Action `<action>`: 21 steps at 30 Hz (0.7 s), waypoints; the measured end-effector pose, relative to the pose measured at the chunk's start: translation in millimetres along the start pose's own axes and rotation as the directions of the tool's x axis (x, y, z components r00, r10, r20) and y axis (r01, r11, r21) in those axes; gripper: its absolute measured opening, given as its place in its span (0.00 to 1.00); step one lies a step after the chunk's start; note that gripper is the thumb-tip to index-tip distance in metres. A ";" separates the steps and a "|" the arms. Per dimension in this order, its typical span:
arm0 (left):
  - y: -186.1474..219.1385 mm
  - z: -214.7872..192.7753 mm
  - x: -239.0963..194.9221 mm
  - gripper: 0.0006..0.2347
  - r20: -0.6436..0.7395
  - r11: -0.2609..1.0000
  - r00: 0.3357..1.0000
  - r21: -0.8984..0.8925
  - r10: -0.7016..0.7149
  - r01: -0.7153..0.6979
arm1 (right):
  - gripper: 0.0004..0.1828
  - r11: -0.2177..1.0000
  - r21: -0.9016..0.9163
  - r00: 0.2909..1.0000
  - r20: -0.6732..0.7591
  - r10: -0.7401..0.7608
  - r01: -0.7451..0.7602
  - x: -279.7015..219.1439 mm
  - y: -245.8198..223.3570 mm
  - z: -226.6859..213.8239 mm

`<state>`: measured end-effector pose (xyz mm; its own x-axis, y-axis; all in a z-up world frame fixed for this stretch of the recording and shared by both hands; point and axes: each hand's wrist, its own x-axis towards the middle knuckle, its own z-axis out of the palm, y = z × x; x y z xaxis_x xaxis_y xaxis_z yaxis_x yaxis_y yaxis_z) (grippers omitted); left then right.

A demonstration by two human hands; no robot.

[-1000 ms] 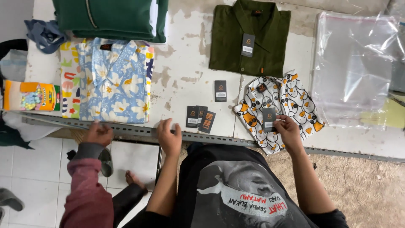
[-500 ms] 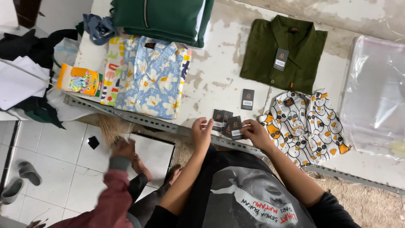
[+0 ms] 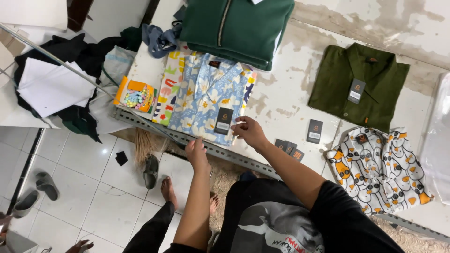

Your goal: The person folds several shirts on a table, including a penguin-patterned shirt, a green shirt, and a colorful patterned shirt. They also handle and place tags on the shirts.

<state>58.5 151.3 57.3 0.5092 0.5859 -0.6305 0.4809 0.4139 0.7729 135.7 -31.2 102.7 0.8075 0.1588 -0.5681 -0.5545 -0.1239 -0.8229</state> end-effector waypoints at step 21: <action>31.3 25.8 -2.4 0.24 0.341 0.832 0.902 -0.392 -0.266 0.393 | 0.52 0.864 0.351 0.906 -0.085 0.414 -0.362 19.3 -9.8 39.5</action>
<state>90.7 144.9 81.2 0.5747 0.1808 -0.7981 0.3206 0.8476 0.4228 148.7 11.7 99.3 0.5194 0.0091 -0.8545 -0.8415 0.1790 -0.5097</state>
